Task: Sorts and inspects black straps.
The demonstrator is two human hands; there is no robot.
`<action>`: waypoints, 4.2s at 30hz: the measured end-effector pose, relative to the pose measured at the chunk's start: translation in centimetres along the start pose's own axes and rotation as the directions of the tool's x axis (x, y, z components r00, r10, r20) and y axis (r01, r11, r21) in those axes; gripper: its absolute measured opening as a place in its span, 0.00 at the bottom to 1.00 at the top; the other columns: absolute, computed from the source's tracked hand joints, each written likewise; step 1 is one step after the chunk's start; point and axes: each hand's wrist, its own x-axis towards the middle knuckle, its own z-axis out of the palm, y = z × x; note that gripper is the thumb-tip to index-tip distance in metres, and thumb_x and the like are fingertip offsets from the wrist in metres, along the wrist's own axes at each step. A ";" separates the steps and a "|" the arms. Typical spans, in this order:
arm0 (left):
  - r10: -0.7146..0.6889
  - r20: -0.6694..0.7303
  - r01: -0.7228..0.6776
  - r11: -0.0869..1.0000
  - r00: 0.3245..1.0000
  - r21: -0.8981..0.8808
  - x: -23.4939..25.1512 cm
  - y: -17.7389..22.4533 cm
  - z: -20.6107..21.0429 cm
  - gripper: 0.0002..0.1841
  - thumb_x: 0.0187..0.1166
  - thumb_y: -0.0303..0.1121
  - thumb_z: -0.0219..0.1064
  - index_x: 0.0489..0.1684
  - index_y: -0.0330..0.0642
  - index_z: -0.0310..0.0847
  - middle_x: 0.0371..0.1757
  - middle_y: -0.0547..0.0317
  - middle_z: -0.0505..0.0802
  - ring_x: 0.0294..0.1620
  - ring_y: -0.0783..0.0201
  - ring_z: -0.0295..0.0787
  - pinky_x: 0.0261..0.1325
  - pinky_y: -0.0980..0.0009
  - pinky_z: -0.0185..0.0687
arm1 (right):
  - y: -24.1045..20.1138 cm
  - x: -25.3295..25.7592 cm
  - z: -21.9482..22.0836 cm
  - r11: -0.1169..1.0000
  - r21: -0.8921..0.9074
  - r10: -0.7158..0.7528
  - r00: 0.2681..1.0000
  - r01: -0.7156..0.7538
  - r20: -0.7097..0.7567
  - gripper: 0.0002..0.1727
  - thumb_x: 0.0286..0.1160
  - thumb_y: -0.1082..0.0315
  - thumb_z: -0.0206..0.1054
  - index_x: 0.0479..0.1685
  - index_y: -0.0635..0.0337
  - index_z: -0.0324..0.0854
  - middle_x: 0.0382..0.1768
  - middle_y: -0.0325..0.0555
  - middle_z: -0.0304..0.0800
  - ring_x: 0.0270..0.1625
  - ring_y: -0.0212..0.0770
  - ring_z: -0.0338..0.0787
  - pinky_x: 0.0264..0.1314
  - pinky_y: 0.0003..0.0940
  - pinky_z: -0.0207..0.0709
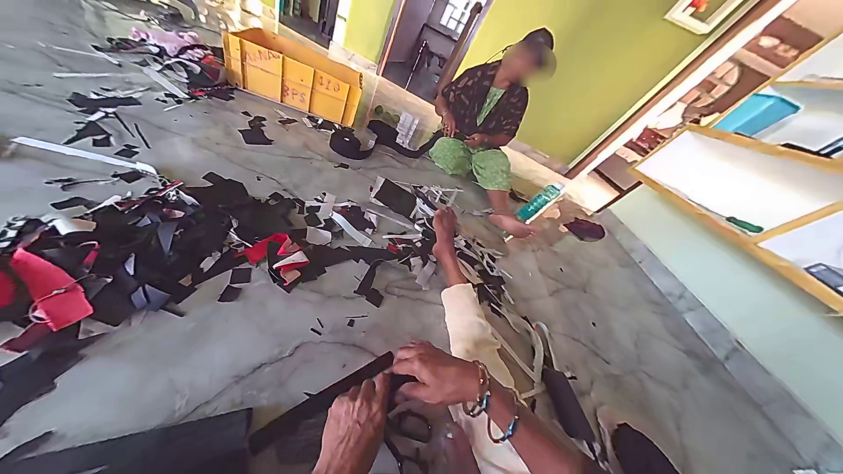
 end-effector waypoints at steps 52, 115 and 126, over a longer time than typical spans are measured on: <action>0.161 -0.433 -0.109 0.984 0.887 0.143 0.5 -1.0 1.4 0.18 0.40 0.25 0.84 0.33 0.34 0.89 0.23 0.48 0.91 0.23 0.49 0.93 0.22 0.58 0.84 | -2.6 -4.9 0.3 0.769 0.634 0.401 0.834 -0.081 -0.379 0.13 0.74 0.76 0.70 0.55 0.69 0.89 0.45 0.48 0.96 0.38 0.30 0.94 0.47 0.27 0.88; -0.439 -0.587 0.156 0.869 0.680 -0.469 0.6 -6.3 -4.1 0.11 0.71 0.27 0.70 0.46 0.30 0.90 0.53 0.33 0.93 0.62 0.24 0.82 0.65 0.32 0.70 | -2.1 -10.5 -10.4 0.923 -0.309 -0.161 0.500 -0.229 -0.851 0.13 0.74 0.68 0.65 0.42 0.63 0.95 0.43 0.52 0.97 0.41 0.37 0.95 0.50 0.29 0.85; 0.020 0.165 0.136 0.479 0.986 -0.867 0.5 -1.5 -1.8 0.22 0.78 0.42 0.71 0.58 0.31 0.87 0.52 0.46 0.94 0.50 0.55 0.93 0.56 0.55 0.88 | -2.6 -9.4 -8.1 0.977 -0.177 -0.107 0.437 -0.122 -0.893 0.13 0.74 0.67 0.68 0.44 0.67 0.94 0.44 0.51 0.96 0.43 0.28 0.93 0.52 0.20 0.85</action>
